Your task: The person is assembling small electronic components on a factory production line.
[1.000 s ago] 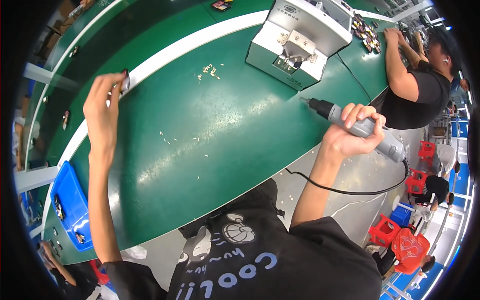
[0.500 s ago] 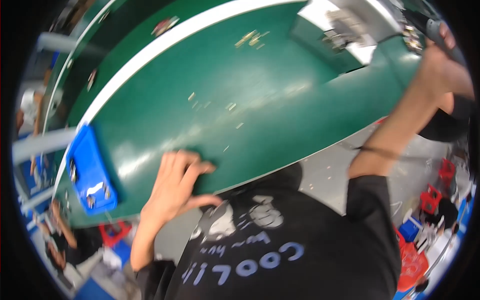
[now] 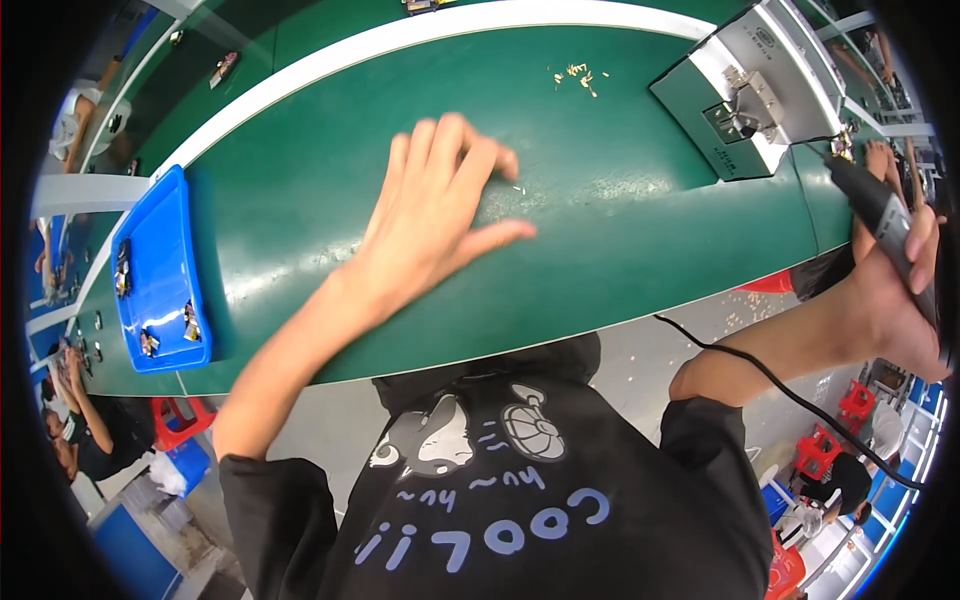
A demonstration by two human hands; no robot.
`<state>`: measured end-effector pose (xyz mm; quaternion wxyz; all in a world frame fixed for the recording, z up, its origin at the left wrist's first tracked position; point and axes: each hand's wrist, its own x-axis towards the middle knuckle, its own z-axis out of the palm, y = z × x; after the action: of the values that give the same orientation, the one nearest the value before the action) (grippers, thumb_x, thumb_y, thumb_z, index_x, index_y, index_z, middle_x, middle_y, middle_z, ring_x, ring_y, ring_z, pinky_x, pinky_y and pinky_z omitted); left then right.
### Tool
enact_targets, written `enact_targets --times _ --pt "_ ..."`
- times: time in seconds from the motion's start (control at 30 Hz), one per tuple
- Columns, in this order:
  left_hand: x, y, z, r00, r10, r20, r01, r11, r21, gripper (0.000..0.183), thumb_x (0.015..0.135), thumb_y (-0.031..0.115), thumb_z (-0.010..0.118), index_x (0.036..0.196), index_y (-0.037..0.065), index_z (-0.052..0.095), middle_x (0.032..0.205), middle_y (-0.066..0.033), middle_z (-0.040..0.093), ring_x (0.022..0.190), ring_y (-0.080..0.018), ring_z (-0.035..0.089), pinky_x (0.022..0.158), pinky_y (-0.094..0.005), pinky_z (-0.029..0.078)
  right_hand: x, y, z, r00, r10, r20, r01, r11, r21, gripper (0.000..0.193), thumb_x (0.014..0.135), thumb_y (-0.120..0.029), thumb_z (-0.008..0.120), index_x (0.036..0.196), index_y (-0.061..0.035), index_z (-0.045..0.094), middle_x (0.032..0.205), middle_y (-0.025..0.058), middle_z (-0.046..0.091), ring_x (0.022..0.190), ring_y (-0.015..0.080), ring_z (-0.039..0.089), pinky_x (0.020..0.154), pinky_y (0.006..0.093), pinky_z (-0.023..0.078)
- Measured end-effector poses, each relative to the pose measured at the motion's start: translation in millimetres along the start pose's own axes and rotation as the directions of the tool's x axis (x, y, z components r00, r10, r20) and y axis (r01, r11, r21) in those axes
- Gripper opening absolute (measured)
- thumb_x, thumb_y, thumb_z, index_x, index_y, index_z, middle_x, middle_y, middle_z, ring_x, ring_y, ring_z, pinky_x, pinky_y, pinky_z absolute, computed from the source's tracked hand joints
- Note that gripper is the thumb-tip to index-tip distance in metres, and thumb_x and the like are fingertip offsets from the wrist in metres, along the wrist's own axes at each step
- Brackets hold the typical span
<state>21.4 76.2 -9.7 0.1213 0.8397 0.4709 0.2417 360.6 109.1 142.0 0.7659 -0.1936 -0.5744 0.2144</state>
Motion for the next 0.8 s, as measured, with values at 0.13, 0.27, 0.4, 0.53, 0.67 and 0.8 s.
enact_targets --times 0.13,0.27,0.4,0.53,0.67,0.8 --pt "22 -12 -4 0.984 0.042 -0.174 -0.023 0.994 0.111 0.056 0.07 0.035 0.088 0.111 0.009 0.061 0.104 -0.0102 0.05 0.101 -0.0319 0.048 0.091 -0.0434 0.04 -4 -4 7 0.99 0.142 0.001 -0.141 0.981 0.137 0.04 0.093 -0.04 0.053 0.075 -0.0049 0.055 0.062 0.0071 0.046 0.04 0.0168 0.039 0.044 0.0343 0.038" --pt "-12 -11 -14 0.973 -0.106 -0.204 0.129 0.987 0.101 0.051 0.074 0.02 0.087 0.115 0.007 0.061 0.113 -0.013 0.053 0.111 -0.0345 0.05 0.099 -0.0452 0.041 1 0 -13 0.98 0.196 -0.044 -0.183 0.961 0.207 0.033 0.089 -0.033 0.051 0.079 -0.0032 0.062 0.07 0.0105 0.052 0.046 0.0171 0.041 0.052 0.0347 0.037" --pt "-70 -16 -40 0.938 -0.285 -0.196 0.325 0.922 0.212 0.044 0.078 0.013 0.084 0.117 0.008 0.064 0.122 -0.0156 0.054 0.118 -0.0359 0.051 0.102 -0.0457 0.042 7 24 -4 0.971 0.2 0.129 -0.223 0.953 0.204 0.032 0.096 -0.028 0.047 0.095 0.0005 0.063 0.075 0.0127 0.055 0.046 0.0173 0.043 0.051 0.0348 0.039" --pt "-124 -62 -106 0.818 -0.342 -0.463 0.542 0.728 0.419 0.025 0.096 0.009 0.068 0.12 0.003 0.065 0.122 -0.0156 0.061 0.12 -0.0321 0.054 0.105 -0.0416 0.04 14 46 12 0.947 0.288 0.143 -0.305 0.946 0.111 0.025 0.096 -0.021 0.05 0.094 -0.0001 0.064 0.082 0.0154 0.06 0.047 0.0158 0.042 0.053 0.0321 0.037" --pt "-263 -151 -192 0.658 -0.532 -0.533 0.749 0.389 0.536 0.043 0.102 0.028 0.063 0.137 0.003 0.057 0.129 -0.0223 0.059 0.119 -0.0407 0.056 0.103 -0.047 0.041 20 73 12 0.932 0.323 0.167 -0.334 0.942 0.041 0.023 0.097 -0.018 0.051 0.095 0.0005 0.064 0.083 0.0178 0.063 0.046 0.0163 0.043 0.053 0.0323 0.039" --pt "-391 -215 -218 0.423 -0.732 -0.534 0.901 0.275 0.337 0.051 0.102 0.034 0.063 0.142 0.004 0.053 0.13 -0.0244 0.058 0.122 -0.0399 0.055 0.105 -0.0463 0.04 17 82 17 0.922 0.351 0.161 -0.365 0.929 0.066 0.019 0.096 -0.015 0.052 0.091 0.0 0.062 0.08 0.0159 0.061 0.046 0.0157 0.043 0.051 0.0316 0.038"
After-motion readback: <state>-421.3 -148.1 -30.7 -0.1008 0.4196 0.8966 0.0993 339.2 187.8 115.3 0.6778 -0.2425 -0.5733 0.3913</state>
